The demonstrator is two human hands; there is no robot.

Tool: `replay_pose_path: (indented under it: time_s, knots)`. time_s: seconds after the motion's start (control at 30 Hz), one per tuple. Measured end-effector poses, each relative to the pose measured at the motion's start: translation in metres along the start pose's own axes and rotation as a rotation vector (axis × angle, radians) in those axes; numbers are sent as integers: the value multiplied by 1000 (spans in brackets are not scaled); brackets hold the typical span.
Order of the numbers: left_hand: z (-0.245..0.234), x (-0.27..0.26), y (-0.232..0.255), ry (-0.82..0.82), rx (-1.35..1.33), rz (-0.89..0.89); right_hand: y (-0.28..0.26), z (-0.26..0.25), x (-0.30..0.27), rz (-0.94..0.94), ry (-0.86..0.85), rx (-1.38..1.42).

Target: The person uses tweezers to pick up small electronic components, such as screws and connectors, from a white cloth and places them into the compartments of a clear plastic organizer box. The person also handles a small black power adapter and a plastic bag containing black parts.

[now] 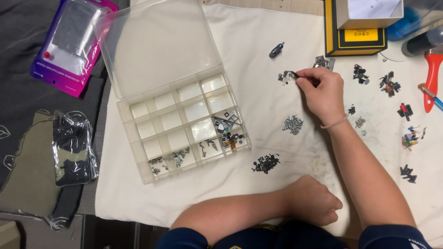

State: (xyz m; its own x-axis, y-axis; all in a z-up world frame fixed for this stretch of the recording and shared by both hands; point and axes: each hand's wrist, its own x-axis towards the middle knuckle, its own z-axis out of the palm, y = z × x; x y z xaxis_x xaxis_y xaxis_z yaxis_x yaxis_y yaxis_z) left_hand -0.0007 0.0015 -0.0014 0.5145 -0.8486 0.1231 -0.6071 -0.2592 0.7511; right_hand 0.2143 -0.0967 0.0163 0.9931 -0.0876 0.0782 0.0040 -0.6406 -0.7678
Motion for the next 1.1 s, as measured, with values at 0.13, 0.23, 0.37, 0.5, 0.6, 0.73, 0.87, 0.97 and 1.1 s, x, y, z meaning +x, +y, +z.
replay_pose_path:
  time_s: [0.13,0.23,0.37,0.5,0.6,0.73,0.87,0.97,1.1]
  knots:
    - [1,1,-1,-12,-6,-4,-9,-6,-1,90,-18,51]
    - [-2,2,1,25,-11,4,-27,-10,-8,137,-42,96]
    - [-13,2,7,-126,-7,-65,-76,-6,-35,-56,-71,105]
    - [-11,8,5,-126,-72,-114,-124,15,-63,-421,-202,57]
    - [27,13,-15,283,-237,198,-128,30,-71,-536,-302,-51]
    - [17,8,-7,274,-214,166,-120,25,-72,-534,-264,-93]
    - [-11,4,5,-71,-61,-79,-76,7,-54,-366,-92,-111]
    - [-12,1,5,-102,-52,-75,-24,-1,-40,-264,24,-188]
    - [-5,0,1,-29,-61,-31,0,-3,-30,-195,37,-344]
